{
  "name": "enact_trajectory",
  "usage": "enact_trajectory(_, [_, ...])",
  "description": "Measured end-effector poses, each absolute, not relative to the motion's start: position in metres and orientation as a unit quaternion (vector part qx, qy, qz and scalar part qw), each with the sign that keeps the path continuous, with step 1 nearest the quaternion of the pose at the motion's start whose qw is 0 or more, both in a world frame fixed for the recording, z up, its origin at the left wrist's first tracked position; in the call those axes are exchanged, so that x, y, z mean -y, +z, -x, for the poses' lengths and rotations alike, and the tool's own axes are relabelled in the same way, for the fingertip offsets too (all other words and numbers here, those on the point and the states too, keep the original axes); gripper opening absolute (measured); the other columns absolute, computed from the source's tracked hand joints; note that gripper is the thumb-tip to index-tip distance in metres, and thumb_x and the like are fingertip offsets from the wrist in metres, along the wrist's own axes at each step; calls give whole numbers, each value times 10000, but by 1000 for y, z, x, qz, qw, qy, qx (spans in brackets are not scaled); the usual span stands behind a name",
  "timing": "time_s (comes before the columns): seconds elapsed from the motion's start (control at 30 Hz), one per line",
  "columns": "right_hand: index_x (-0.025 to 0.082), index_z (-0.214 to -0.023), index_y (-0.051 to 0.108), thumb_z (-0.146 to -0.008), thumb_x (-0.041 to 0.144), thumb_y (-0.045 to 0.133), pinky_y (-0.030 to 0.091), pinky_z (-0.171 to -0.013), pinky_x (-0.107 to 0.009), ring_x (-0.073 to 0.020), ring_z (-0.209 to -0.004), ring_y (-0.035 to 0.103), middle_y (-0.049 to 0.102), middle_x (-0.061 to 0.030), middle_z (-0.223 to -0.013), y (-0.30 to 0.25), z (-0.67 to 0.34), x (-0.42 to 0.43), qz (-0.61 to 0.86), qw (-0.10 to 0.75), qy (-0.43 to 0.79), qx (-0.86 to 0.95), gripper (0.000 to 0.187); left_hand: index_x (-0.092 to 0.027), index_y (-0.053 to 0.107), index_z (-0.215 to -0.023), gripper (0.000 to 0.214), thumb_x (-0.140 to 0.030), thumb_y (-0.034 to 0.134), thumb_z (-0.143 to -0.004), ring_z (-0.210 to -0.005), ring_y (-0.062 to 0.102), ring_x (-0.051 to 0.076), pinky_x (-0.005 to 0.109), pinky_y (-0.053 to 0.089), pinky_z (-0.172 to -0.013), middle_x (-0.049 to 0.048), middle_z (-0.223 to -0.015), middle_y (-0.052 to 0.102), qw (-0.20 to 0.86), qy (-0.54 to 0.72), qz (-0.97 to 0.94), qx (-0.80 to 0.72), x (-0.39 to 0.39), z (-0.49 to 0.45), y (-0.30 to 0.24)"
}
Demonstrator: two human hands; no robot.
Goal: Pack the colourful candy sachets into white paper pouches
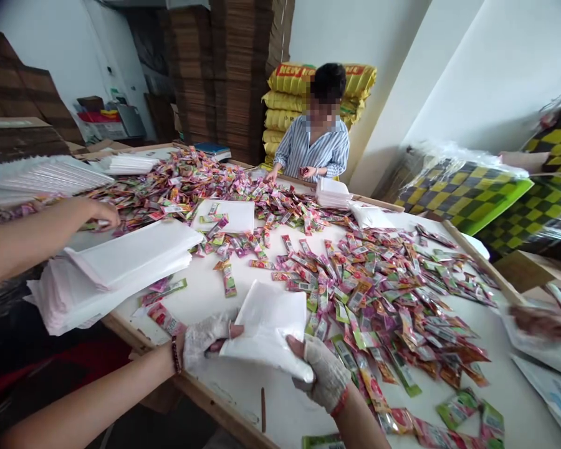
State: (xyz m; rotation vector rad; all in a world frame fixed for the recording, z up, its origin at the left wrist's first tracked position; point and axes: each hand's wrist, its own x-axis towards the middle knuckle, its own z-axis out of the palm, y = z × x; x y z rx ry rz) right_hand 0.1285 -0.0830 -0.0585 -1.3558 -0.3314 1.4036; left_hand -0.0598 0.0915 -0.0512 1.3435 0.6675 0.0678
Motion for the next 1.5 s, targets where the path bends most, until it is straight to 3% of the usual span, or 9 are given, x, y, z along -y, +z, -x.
enact_trajectory(0.13, [215, -1060, 613, -719, 413, 740, 514, -547, -250, -149, -642, 621, 688, -39, -860, -27, -146, 87, 574, 664, 451, 164, 415, -213, 510, -1231, 546, -502, 584, -774, -527, 524, 101, 243, 462, -508, -17, -715, 573, 715, 118, -624, -291, -109, 31, -55])
enact_trajectory(0.27, [325, -1365, 426, -878, 488, 506, 544, -817, -374, -220, -1011, 645, 613, -79, -1221, -10, -194, 95, 617, 709, 222, 259, 520, -167, 551, -1220, 481, -446, 505, -831, -1044, 591, 221, 376, 461, -959, 108, -1158, 605, 381, 239, -826, -340, -171, -4, -64])
enact_trajectory(0.57, [186, -1291, 521, -828, 551, 487, 386, -998, -486, -346, -1214, 466, 561, -153, -1223, -110, -253, 136, 926, 182, -15, 330, 590, -214, 549, -1249, 591, -606, 475, -812, -1285, 370, 368, 557, 240, -1060, 152, -1384, 467, 72, 79, -897, -428, -282, -84, -80])
enact_trajectory(0.77, [169, -1442, 333, -851, 560, 446, 358, -969, -485, -346, -1228, 426, 496, -151, -1312, -100, -260, 102, 933, 111, -5, 343, 718, -214, 538, -1278, 719, -637, 582, -698, -1256, 407, 360, 542, 234, -1074, 144, -1387, 465, 76, 62, -986, -137, -177, -158, -87])
enact_trajectory(0.9, [156, -1354, 418, -729, 444, 592, 362, -956, -465, -329, -1166, 483, 552, -142, -1241, -93, -253, 92, 919, 142, 24, 366, 710, -208, 535, -1275, 724, -536, 677, -645, -1232, 454, 357, 495, 315, -1068, 144, -1348, 513, 171, 102, -980, -14, -99, -153, -89])
enact_trajectory(1.03, [162, -1227, 525, -642, 218, 579, 436, -876, -376, -268, -1009, 562, 623, -101, -1084, -85, -222, 107, 890, 270, 71, 361, 590, -209, 590, -1178, 448, -265, 609, -734, -1091, 586, 272, 390, 453, -973, 93, -1145, 651, 351, 120, -928, -34, -64, -112, -84])
enact_trajectory(1.2, [195, -1161, 545, -690, 342, 666, 494, -619, -283, -177, -692, 583, 634, -14, -840, -36, -202, 154, 821, 464, 189, 273, 509, -169, 523, -1281, 539, -244, 616, -756, -1129, 585, 222, 337, 458, -1003, 93, -1276, 601, 547, 86, -832, -41, -89, -46, -58])
enact_trajectory(1.33, [227, -1242, 508, -712, 514, 691, 513, -720, -371, -267, -871, 616, 648, -84, -1016, -12, -200, 198, 880, 354, 90, 305, 631, -250, 426, -1414, 723, -391, 670, -748, -1371, 359, 291, 425, 308, -1137, 66, -1493, 397, 450, 30, -892, -37, -115, -2, -38])
enact_trajectory(1.5, [207, -1489, 265, -816, 531, 560, 408, -976, -513, -379, -1275, 434, 437, -181, -1427, -57, -163, 216, 909, 170, 0, 382, 803, -226, 381, -1458, 775, -618, 523, -804, -1427, 198, 381, 564, 111, -1164, 124, -1567, 242, 177, 15, -983, -36, -78, 12, -59])
